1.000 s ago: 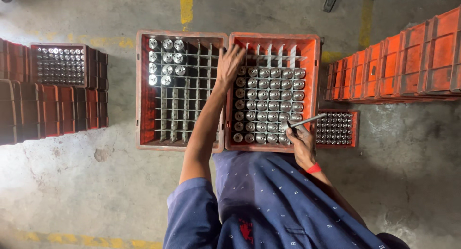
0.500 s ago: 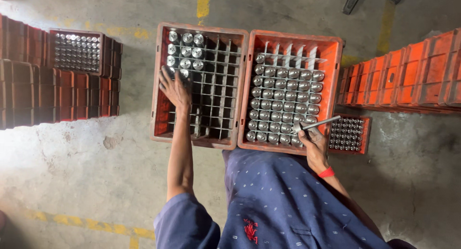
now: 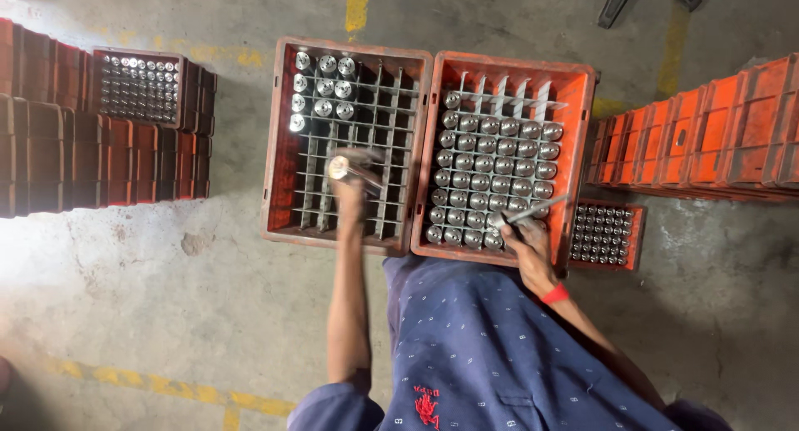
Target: The person uses a metal rod to pick up small cylindrical metal parts from a red crate and places them into an adjacent empty crate. They repeat this process, then move the filled crate to a metal cart and retrieve another crate to continue transferring parts.
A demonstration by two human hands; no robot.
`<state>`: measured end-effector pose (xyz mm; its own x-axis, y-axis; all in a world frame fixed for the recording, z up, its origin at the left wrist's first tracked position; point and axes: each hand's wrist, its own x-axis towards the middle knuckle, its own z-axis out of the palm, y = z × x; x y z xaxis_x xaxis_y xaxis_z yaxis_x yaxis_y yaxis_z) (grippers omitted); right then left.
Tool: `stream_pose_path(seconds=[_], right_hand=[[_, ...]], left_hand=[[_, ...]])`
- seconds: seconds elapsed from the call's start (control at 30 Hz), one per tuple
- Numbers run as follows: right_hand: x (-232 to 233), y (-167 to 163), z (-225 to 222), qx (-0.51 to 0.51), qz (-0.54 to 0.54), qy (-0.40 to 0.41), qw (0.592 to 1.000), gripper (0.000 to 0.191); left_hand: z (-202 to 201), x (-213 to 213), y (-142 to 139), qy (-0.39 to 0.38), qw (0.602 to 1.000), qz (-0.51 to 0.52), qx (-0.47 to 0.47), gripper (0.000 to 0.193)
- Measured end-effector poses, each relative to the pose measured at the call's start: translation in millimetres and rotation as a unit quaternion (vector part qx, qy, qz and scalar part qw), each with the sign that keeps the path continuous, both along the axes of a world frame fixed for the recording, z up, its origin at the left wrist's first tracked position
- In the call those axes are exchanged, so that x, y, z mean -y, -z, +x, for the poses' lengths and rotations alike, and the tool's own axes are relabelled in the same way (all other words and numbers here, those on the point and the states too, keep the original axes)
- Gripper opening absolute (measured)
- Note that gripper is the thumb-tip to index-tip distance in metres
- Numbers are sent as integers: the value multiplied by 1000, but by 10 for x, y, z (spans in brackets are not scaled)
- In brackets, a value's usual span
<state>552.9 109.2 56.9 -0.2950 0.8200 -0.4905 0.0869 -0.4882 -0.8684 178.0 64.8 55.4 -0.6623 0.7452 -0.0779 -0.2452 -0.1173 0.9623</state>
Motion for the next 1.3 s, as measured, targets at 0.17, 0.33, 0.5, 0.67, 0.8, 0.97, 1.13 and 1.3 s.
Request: stream_pose_path(seconds=[0.17, 0.33, 0.5, 0.67, 0.8, 0.97, 1.13, 1.3], right_hand=[[-147, -275, -247, -28, 18, -25, 999, 48], [-236, -522, -247, -59, 65, -38, 995, 44], [-222, -437, -40, -39, 77, -72, 994, 49], [-332, -132, 255, -83, 150, -151, 974, 50], [-583, 78, 466, -52, 58, -79, 994, 45], [-852, 107, 623, -84, 57, 109, 989, 36], [-809, -11, 649, -125, 81, 142, 979, 27], [-543, 30, 505, -26, 41, 127, 991, 30]], left_hand=[[1278, -4, 85, 130, 974, -181, 40, 20], [1922, 111, -172, 198, 907, -273, -253, 23], [2175, -7, -217, 234, 894, -279, -261, 29], [2290, -71, -131, 301, 887, -254, -240, 41], [2264, -234, -100, 356, 875, -235, -228, 58], [1892, -947, 52, 333, 822, -270, -375, 68], [1423, -1749, 187, 205, 732, -198, -618, 80], [1228, -1879, 141, 228, 730, -160, -624, 66]])
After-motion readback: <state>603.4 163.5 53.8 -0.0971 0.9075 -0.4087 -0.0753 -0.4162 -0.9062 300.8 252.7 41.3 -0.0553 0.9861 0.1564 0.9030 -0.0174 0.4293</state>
